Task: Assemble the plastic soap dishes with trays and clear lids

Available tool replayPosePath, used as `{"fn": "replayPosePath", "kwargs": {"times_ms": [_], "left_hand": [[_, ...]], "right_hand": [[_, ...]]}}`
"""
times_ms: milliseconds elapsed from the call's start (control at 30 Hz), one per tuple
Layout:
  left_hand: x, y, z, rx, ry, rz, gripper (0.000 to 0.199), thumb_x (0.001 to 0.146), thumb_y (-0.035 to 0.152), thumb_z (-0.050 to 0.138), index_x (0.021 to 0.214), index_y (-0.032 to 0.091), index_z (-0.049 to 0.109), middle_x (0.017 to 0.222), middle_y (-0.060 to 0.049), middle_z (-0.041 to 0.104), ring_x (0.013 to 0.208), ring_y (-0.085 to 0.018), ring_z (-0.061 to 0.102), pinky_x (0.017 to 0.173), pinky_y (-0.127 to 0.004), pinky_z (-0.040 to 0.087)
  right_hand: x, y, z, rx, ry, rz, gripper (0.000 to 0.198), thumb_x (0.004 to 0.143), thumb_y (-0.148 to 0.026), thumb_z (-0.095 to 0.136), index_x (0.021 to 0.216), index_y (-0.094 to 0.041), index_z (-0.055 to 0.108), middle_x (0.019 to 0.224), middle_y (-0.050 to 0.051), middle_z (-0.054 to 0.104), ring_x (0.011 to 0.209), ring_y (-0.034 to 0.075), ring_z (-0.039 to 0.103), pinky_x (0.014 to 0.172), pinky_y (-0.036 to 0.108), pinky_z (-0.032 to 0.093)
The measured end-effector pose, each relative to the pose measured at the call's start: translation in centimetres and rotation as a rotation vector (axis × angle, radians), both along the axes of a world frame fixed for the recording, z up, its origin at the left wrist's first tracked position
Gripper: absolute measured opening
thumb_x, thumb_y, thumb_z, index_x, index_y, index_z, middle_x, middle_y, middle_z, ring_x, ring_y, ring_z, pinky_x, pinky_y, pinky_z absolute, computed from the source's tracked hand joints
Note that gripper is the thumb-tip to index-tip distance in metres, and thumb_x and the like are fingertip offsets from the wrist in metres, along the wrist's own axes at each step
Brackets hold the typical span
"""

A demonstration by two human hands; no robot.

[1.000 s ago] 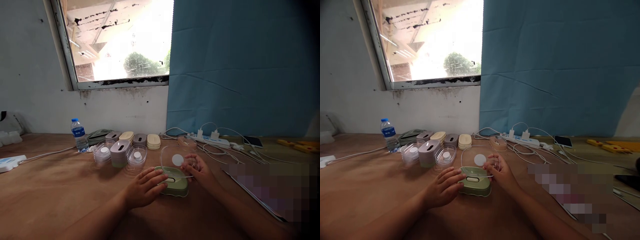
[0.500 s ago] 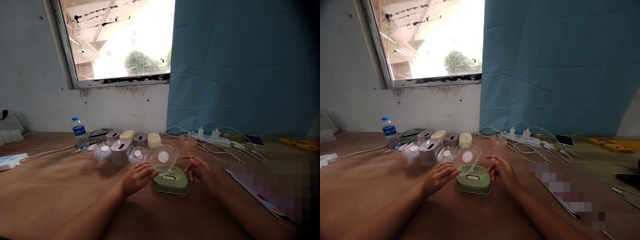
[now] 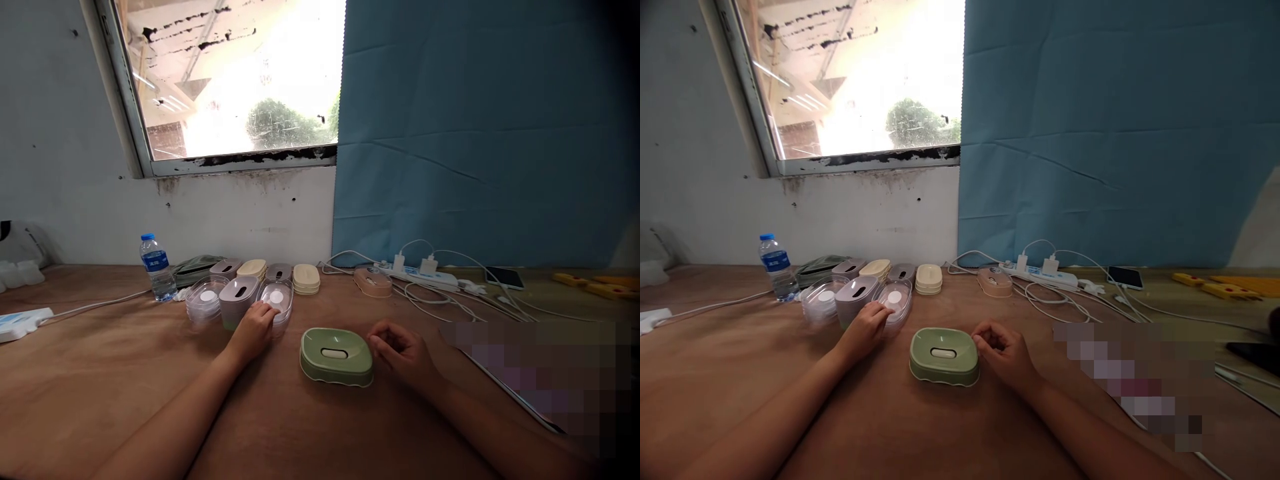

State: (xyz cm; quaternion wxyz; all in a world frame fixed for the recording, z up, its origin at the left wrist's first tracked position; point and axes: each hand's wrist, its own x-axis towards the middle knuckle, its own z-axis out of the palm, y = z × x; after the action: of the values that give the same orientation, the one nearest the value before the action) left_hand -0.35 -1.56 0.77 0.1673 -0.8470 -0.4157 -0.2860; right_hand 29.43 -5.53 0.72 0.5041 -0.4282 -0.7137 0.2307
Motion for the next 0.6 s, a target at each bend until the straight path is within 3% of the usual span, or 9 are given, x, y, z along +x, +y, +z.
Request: {"fn": "replayPosePath", "kwargs": {"times_ms": [133, 333, 467, 600], "left_hand": [[0.08, -0.31, 0.25, 0.012, -0.024, -0.013, 0.027, 0.082, 0.008, 0.035, 0.100, 0.013, 0.055, 0.091, -0.008, 0.056, 0.090, -0.019, 0.050, 0.087, -0.036, 0.040], [0.02, -0.62, 0.45, -0.013, 0.093, 0.029, 0.027, 0.085, 0.016, 0.035, 0.103, 0.017, 0.055, 0.090, -0.008, 0.056, 0.086, -0.020, 0.051, 0.082, -0.037, 0.040], [0.05, -0.58, 0.25, -0.009, 0.155, 0.059, 0.031, 0.082, 0.028, 0.044, 0.111, 0.019, 0.049, 0.102, -0.008, 0.055, 0.093, -0.022, 0.050, 0.088, -0.040, 0.036], [-0.06, 0.10, -0.21, -0.029, 0.171, 0.093, 0.036, 0.079, 0.023, 0.049, 0.115, 0.020, 0.045, 0.107, -0.008, 0.055, 0.096, -0.022, 0.050, 0.089, -0.039, 0.036]], "right_hand": [[0.08, 0.21, -0.09, 0.003, -0.018, 0.020, 0.018, 0.076, -0.034, 0.052, 0.067, -0.019, 0.053, 0.045, -0.005, 0.047, 0.033, 0.008, 0.041, 0.033, 0.020, 0.031], [0.01, 0.33, -0.07, -0.010, -0.001, 0.050, 0.019, 0.076, -0.034, 0.052, 0.067, -0.017, 0.053, 0.045, -0.005, 0.047, 0.034, 0.008, 0.043, 0.034, 0.020, 0.032], [0.10, 0.39, -0.21, -0.040, 0.030, 0.068, 0.019, 0.076, -0.034, 0.052, 0.067, -0.018, 0.053, 0.045, -0.005, 0.047, 0.034, 0.007, 0.043, 0.034, 0.020, 0.033], [0.21, 0.54, -0.37, -0.058, 0.049, 0.093, 0.019, 0.076, -0.034, 0.053, 0.067, -0.018, 0.052, 0.046, -0.005, 0.047, 0.036, 0.008, 0.044, 0.034, 0.020, 0.033]]}}
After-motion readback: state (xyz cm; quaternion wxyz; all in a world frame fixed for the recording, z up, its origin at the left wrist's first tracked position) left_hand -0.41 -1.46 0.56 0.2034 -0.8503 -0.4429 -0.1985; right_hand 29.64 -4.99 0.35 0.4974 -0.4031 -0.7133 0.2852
